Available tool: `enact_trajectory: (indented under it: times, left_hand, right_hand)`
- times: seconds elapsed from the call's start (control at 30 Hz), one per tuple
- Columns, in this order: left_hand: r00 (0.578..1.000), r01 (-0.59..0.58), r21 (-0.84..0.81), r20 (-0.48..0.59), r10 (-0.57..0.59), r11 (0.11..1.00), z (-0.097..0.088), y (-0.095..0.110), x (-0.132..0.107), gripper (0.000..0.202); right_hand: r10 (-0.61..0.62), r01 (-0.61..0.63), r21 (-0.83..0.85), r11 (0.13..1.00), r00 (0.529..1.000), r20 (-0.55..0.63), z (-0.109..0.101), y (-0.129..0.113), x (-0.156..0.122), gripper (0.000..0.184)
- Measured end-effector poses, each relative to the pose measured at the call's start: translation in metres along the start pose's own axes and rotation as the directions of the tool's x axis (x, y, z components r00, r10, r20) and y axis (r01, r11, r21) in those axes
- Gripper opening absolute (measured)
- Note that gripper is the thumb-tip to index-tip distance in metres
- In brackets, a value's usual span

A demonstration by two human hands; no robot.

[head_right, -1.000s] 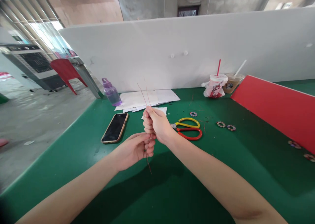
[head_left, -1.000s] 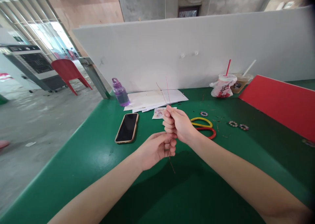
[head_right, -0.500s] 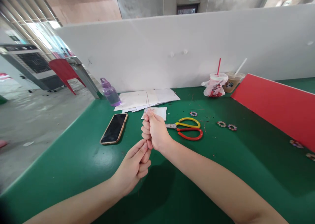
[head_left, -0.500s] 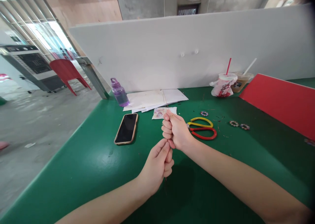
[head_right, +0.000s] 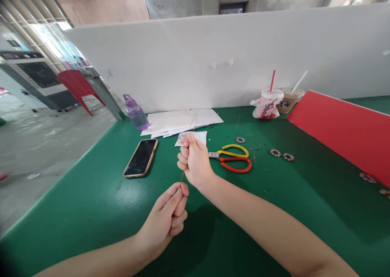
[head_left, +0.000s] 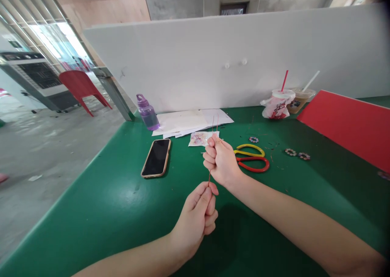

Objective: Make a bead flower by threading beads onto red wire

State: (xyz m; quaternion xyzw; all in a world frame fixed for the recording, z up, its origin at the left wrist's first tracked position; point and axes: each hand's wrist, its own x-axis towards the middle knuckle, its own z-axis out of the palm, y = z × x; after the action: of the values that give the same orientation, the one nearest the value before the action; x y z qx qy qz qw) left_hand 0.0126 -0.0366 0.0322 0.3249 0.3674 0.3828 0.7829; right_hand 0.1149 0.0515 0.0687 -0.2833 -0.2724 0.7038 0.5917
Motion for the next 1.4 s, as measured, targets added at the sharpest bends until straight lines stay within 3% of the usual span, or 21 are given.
enact_trajectory:
  times: [0.27, 0.67, 0.93, 1.4]
  left_hand:
    - [0.999, -0.047, 0.062, 0.026, 0.046, 0.997, -0.006, -0.005, 0.006, 0.023]
    - [0.994, 0.111, -0.072, 0.028, -0.11, 0.991, -0.007, -0.001, 0.003, 0.02]
    - [0.994, 0.087, 0.017, 0.063, -0.087, 0.996, -0.009, -0.004, 0.005, 0.021]
    - [0.99, 0.126, 0.02, 0.066, -0.127, 0.992, -0.009, -0.011, 0.006, 0.02]
  right_hand:
    - [-0.004, 0.003, -0.006, 1.0, 0.998, -0.069, -0.002, -0.001, 0.011, 0.033]
    - [-0.042, 0.041, -0.014, 0.999, 0.995, -0.089, -0.005, -0.007, 0.021, 0.034]
    - [-0.06, 0.059, -0.008, 0.998, 0.995, -0.081, -0.01, -0.013, 0.025, 0.035]
    - [-0.111, 0.114, 0.005, 0.994, 0.981, -0.162, -0.028, -0.016, 0.042, 0.033]
